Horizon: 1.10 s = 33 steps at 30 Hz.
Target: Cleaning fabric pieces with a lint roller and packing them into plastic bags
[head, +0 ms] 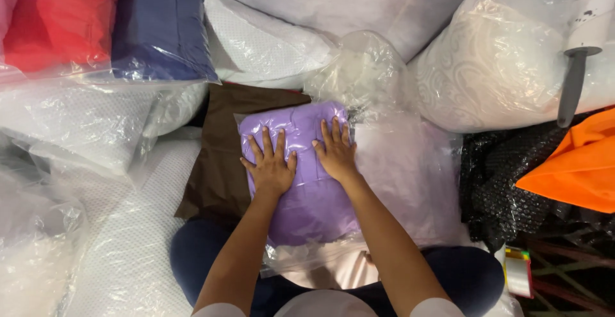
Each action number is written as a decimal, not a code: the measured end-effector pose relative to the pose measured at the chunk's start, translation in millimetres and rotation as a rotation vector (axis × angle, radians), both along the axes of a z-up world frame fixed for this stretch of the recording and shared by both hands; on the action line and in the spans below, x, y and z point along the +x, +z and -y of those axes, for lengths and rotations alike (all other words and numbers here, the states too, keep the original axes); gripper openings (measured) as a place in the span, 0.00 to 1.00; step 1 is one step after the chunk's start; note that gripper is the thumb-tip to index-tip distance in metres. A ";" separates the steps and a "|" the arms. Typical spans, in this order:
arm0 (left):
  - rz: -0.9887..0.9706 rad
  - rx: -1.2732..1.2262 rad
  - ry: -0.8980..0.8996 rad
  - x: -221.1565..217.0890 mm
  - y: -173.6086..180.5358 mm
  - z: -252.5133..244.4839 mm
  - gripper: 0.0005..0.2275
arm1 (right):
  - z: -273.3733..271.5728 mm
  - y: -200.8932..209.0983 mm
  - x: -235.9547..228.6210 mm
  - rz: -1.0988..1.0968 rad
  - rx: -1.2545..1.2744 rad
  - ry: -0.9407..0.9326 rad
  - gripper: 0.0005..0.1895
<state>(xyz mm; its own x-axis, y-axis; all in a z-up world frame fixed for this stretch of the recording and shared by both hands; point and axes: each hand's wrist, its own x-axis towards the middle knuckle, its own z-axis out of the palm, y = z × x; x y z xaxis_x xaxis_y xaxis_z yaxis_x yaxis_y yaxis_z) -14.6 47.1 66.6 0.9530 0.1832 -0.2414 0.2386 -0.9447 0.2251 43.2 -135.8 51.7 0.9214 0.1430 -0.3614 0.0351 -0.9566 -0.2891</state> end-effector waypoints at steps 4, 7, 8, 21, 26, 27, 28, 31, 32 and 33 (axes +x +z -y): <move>0.102 -0.367 0.029 -9.7 11.0 -24.8 0.31 | 26.6 25.7 -35.5 0.214 0.379 -0.036 0.36; 0.300 -0.545 0.121 -45.8 22.4 -37.6 0.32 | 48.2 37.8 -91.6 0.416 0.378 -0.032 0.38; 0.397 -0.493 0.173 -57.0 28.0 -40.2 0.33 | 54.8 38.7 -108.2 0.528 0.352 -0.002 0.38; 0.236 -0.826 0.558 -120.8 32.9 -19.1 0.44 | 69.9 -3.5 -159.5 0.409 0.296 -0.019 0.36; -0.051 -1.345 0.679 -143.2 53.3 -14.3 0.36 | 80.8 -21.1 -178.1 0.328 0.439 -0.360 0.37; -0.046 -1.344 0.672 -144.2 52.6 -15.4 0.36 | 80.9 -11.5 -178.0 0.335 0.443 -0.362 0.37; 0.013 -1.435 0.645 -145.2 52.4 -16.6 0.32 | 81.0 -1.6 -178.0 0.295 0.553 -0.412 0.35; 0.168 -1.532 0.587 -141.1 116.4 -13.0 0.27 | 79.8 31.5 -181.2 0.275 0.682 -0.421 0.30; 0.260 -1.536 0.569 -139.0 148.3 -10.3 0.26 | 79.2 42.8 -182.6 0.286 0.698 -0.379 0.27; 0.261 -1.538 0.560 -139.5 167.6 -11.4 0.26 | 72.3 69.8 -188.3 0.294 0.699 -0.381 0.27</move>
<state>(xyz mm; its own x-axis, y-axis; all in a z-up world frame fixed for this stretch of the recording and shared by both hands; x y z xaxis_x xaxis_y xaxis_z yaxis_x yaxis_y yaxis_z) -154.1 58.5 234.2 0.8966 0.2519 -0.3641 0.2584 0.3700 0.8924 -145.1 -208.1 121.5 0.9945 -0.0953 -0.0439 -0.0875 -0.5232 -0.8477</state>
